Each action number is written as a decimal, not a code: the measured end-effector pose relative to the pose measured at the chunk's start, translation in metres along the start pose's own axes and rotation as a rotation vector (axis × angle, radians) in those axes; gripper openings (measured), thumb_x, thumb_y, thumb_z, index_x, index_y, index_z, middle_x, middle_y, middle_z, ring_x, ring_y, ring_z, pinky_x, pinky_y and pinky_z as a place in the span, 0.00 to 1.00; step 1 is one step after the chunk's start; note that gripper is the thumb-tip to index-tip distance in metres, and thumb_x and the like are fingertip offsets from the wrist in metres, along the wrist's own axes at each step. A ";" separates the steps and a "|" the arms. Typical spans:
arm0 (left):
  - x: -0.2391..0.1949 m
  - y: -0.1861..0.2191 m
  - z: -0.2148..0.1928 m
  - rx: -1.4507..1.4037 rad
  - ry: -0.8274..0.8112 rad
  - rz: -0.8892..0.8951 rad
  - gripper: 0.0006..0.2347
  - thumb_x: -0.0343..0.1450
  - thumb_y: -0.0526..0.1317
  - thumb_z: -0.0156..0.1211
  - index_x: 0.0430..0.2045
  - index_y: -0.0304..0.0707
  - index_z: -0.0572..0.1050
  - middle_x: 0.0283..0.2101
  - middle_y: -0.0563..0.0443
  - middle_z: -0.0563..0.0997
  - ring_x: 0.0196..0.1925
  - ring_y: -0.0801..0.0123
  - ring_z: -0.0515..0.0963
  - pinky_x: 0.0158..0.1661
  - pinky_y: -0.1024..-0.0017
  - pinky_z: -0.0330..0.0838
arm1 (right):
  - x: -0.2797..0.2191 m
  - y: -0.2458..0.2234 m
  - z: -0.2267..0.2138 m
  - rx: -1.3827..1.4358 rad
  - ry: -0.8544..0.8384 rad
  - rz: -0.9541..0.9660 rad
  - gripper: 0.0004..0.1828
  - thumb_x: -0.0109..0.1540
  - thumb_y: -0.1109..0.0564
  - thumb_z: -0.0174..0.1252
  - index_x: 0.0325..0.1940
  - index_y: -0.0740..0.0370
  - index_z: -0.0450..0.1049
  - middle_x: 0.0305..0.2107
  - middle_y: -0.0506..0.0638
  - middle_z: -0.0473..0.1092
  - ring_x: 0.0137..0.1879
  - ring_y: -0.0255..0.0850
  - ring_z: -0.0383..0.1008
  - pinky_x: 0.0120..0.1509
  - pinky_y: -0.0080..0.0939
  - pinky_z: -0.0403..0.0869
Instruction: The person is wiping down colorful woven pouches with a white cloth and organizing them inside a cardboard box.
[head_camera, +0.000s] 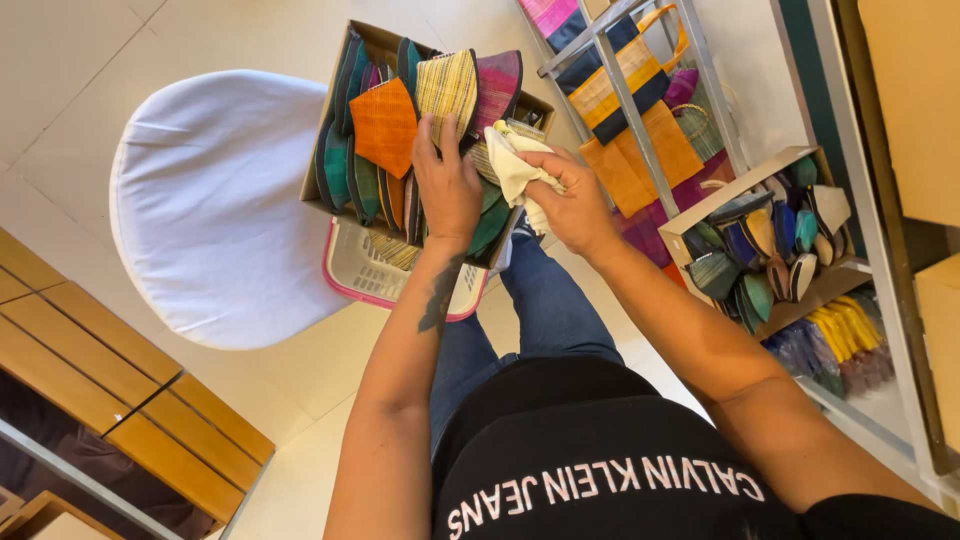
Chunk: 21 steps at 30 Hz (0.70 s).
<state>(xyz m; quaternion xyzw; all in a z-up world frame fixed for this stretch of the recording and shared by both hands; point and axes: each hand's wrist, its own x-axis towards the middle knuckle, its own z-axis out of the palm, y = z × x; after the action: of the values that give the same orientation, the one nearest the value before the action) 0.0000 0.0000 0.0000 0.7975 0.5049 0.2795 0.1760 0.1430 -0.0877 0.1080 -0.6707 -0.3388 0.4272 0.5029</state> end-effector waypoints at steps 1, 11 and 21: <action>0.004 0.002 0.004 0.004 0.002 -0.004 0.28 0.66 0.28 0.67 0.64 0.37 0.66 0.66 0.33 0.63 0.68 0.38 0.65 0.63 0.50 0.68 | 0.005 0.001 -0.001 0.001 -0.006 0.000 0.19 0.58 0.66 0.61 0.54 0.60 0.81 0.48 0.53 0.73 0.57 0.37 0.71 0.67 0.47 0.68; 0.030 0.012 0.013 0.276 -0.105 -0.028 0.26 0.70 0.29 0.56 0.66 0.29 0.60 0.68 0.30 0.62 0.71 0.43 0.65 0.65 0.57 0.67 | 0.019 -0.007 -0.018 -0.090 -0.086 0.006 0.18 0.60 0.68 0.56 0.55 0.72 0.76 0.53 0.51 0.69 0.51 0.38 0.71 0.53 0.31 0.71; 0.017 -0.020 -0.015 0.380 0.071 0.146 0.18 0.73 0.33 0.53 0.60 0.32 0.68 0.56 0.41 0.75 0.58 0.57 0.78 0.53 0.67 0.74 | -0.007 -0.008 -0.002 0.008 0.063 -0.048 0.19 0.58 0.67 0.59 0.54 0.64 0.80 0.43 0.54 0.71 0.53 0.38 0.68 0.63 0.46 0.68</action>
<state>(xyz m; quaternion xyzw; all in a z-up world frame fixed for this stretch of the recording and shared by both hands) -0.0177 0.0238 0.0051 0.8405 0.4953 0.2189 -0.0163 0.1423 -0.0922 0.1178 -0.6736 -0.3370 0.3952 0.5258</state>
